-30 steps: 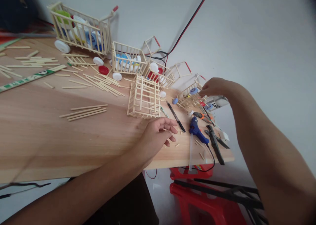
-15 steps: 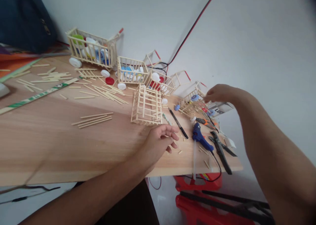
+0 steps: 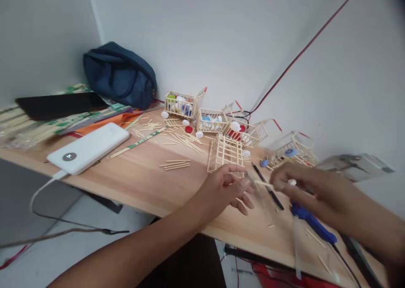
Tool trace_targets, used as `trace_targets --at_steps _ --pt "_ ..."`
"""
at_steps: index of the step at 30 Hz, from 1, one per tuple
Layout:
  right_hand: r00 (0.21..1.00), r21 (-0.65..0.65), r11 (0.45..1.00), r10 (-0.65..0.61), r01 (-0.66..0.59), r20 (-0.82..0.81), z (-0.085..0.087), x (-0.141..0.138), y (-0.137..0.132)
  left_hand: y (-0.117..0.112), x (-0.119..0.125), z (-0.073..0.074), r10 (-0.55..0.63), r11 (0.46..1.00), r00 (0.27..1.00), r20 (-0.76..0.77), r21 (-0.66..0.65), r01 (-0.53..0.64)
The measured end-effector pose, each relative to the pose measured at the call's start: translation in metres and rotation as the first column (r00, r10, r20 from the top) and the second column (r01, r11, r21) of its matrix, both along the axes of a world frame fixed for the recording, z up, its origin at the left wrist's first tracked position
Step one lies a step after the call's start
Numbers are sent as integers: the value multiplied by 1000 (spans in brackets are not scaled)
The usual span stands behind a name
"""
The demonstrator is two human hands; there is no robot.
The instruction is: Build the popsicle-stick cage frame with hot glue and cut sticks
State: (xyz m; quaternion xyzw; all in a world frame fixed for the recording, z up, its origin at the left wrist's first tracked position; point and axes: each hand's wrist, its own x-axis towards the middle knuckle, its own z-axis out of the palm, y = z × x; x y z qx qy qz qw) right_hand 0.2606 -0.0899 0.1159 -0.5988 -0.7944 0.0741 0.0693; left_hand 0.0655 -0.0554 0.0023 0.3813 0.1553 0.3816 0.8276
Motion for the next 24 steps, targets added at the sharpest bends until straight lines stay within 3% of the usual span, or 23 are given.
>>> trace_targets --at_steps 3,8,10,12,14,16,19,22,24 --pt "990 62 993 103 -98 -96 -27 -48 -2 -1 -30 4 91 993 993 -72 81 -85" --pt "965 177 983 91 -48 -244 -55 -93 5 20 -83 5 295 933 896 -332 302 -195" --pt "957 194 981 71 -16 -281 -62 -99 5 43 -109 5 479 841 757 -445 479 -251" --pt "953 183 983 69 -15 -294 -69 -99 2 72 -133 3 722 662 491 -487 692 -288" --pt "954 164 986 73 -25 -292 -78 -94 -3 99 -151 -1 870 484 217 -443 851 -205" --pt "954 148 989 69 -27 -290 -87 -87 -8 120 -158 -7 919 391 95 -383 917 -86" --pt "955 108 994 54 -23 -292 -99 -77 -13 130 -155 -16 929 355 73 -363 929 104" --pt "955 70 997 48 -29 -293 -106 -72 -17 125 -145 -25 914 362 82 -398 889 281" --pt "955 53 998 49 -35 -294 -107 -71 -18 121 -140 -29 903 378 74 -424 862 338"
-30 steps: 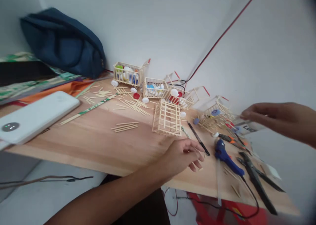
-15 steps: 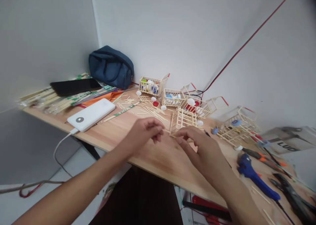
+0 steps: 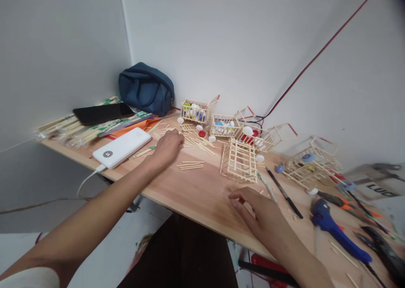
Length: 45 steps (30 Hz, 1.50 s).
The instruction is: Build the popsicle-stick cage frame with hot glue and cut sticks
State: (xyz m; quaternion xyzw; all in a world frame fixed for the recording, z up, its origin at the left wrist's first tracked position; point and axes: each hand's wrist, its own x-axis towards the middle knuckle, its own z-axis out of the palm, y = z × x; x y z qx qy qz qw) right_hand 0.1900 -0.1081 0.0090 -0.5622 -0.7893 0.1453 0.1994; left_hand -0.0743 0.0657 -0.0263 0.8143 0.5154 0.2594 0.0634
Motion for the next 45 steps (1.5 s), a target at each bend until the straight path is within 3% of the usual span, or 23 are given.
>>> trace_targets --at_steps 4,7,11,16,20,23,27,29,32,36,45 --pt "1000 12 1000 3 -3 -12 4 -1 2 -4 1 3 19 1000 999 -42 -1 -19" --pt "998 87 995 -47 50 -41 13 -4 6 -17 5 21 -6 1000 1000 5 13 6" --pt "984 228 963 -120 147 -130 28 -12 10 -60 31 49 -281 958 939 198 -3 287" --pt "977 259 950 -132 173 -168 40 -12 4 -104 71 63 -437 871 815 381 -47 489" --pt "970 219 946 -219 237 -104 51 12 -13 -108 93 60 -433 833 754 494 -100 544" --pt "919 222 892 -390 394 -61 72 53 -22 -106 103 52 -413 834 749 519 -116 540" --pt "677 342 641 -736 687 20 103 119 -15 -103 108 32 -428 842 777 462 -109 529" --pt "570 397 572 -810 718 138 111 145 -1 -102 108 21 -424 855 796 433 -98 509" --pt "461 420 536 -844 732 274 110 165 25 -101 108 10 -421 871 814 401 -74 486" --pt "369 389 515 -843 764 392 98 170 54 -101 106 4 -450 871 810 377 -17 492" --pt "320 320 535 -785 782 530 89 168 75 -101 103 1 -496 844 782 377 -2 536"
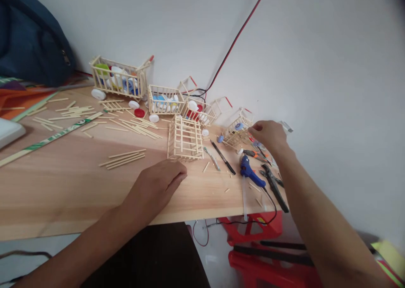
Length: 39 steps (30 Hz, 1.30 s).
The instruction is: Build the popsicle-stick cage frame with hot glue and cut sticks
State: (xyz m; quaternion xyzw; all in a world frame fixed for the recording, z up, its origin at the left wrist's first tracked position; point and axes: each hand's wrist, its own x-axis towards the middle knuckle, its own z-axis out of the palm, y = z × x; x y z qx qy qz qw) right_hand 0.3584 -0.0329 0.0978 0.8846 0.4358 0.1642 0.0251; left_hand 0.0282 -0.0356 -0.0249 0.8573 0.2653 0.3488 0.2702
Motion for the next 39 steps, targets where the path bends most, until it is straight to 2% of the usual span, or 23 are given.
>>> trace_targets --at_steps 12,20,33,39 --pt "997 -89 995 -32 38 74 -6 0 13 1 -3 -1 10 999 1000 -14 -30 -11" --pt "996 -159 986 -42 55 81 -1 0 21 2 -6 2 36 997 999 -17 -61 -37" --pt "985 -329 944 67 -11 161 1 15 29 2 -7 -1 47 997 999 -14 -59 -48" --pt "977 -416 909 80 9 196 3 14 35 3 -8 -1 55 997 998 -1 -52 -55"
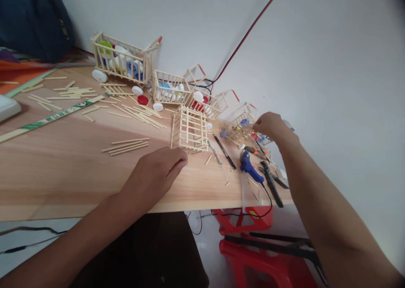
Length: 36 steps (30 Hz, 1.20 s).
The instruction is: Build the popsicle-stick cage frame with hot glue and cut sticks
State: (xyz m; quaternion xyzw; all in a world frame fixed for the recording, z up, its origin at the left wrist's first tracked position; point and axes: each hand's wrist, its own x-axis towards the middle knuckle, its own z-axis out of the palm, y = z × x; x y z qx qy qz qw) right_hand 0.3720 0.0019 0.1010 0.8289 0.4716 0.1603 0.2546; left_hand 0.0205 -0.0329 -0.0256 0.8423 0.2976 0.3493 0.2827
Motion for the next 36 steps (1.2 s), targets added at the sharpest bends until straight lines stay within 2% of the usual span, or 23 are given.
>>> trace_targets --at_steps 10,14,18,22,24,26,28,32,36 --pt "1000 -46 999 -30 30 0 1 -2 1 0 -1 1 14 1000 1000 -9 -9 -14" --pt "999 -28 999 -40 39 -18 9 -7 -5 1 -2 1 16 1000 1000 -17 -20 -17" --pt "997 27 999 -27 29 -66 26 -12 -26 1 -2 2 21 1000 1000 -6 -4 -21" --pt "984 93 995 49 -34 -168 36 -30 -67 0 -1 5 14 1000 1000 26 2 -14" --pt "933 143 979 185 -147 -308 31 -49 -89 -2 0 7 15 1000 997 73 13 -16" --pt "819 208 945 323 -253 -475 20 -72 -109 -8 5 10 9 998 985 173 55 -18" --pt "692 279 898 439 -339 -573 5 -97 -123 -19 11 15 -20 994 961 275 112 -12" --pt "518 411 795 604 -447 -606 -18 -141 -138 -46 27 23 -50 995 948 315 102 19" --pt "461 455 752 655 -476 -599 -32 -162 -146 -63 35 24 26 1000 959 284 -14 -23"
